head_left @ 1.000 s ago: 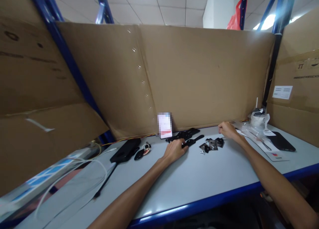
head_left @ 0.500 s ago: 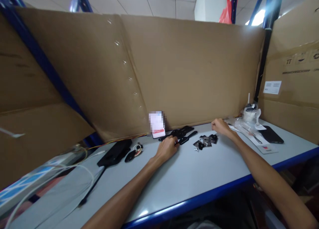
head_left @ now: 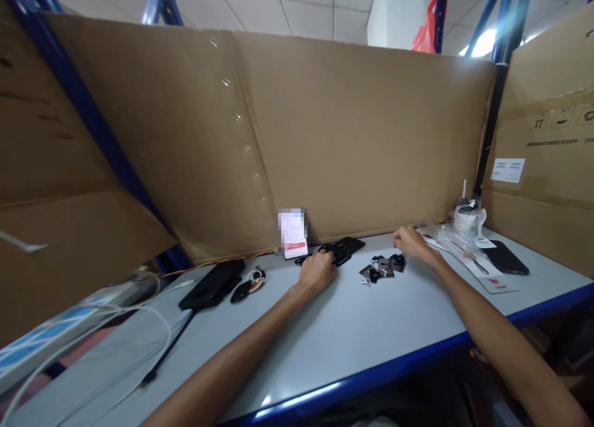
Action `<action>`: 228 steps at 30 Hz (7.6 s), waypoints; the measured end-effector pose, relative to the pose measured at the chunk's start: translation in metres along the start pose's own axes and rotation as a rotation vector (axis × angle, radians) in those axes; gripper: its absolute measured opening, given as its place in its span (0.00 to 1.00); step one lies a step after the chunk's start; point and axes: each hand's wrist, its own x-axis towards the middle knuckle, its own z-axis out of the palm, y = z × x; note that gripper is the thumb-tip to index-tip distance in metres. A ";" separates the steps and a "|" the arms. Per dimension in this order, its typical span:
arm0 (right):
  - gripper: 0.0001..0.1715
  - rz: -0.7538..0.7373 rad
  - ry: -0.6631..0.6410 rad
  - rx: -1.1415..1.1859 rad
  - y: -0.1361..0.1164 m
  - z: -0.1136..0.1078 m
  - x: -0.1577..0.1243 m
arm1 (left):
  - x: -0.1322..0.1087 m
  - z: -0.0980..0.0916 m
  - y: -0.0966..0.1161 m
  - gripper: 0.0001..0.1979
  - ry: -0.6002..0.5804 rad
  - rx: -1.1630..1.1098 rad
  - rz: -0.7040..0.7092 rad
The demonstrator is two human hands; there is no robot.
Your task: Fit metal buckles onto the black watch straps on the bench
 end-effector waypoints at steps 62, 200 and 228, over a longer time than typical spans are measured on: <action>0.17 0.011 -0.201 -0.074 0.033 0.016 0.016 | 0.002 0.006 -0.032 0.16 0.160 -0.191 0.329; 0.16 0.158 -0.188 0.183 0.062 0.023 0.025 | 0.039 0.030 0.135 0.26 0.123 -0.188 0.452; 0.14 0.124 -0.231 0.103 0.061 0.025 0.022 | 0.029 -0.002 0.101 0.15 0.120 -0.237 0.500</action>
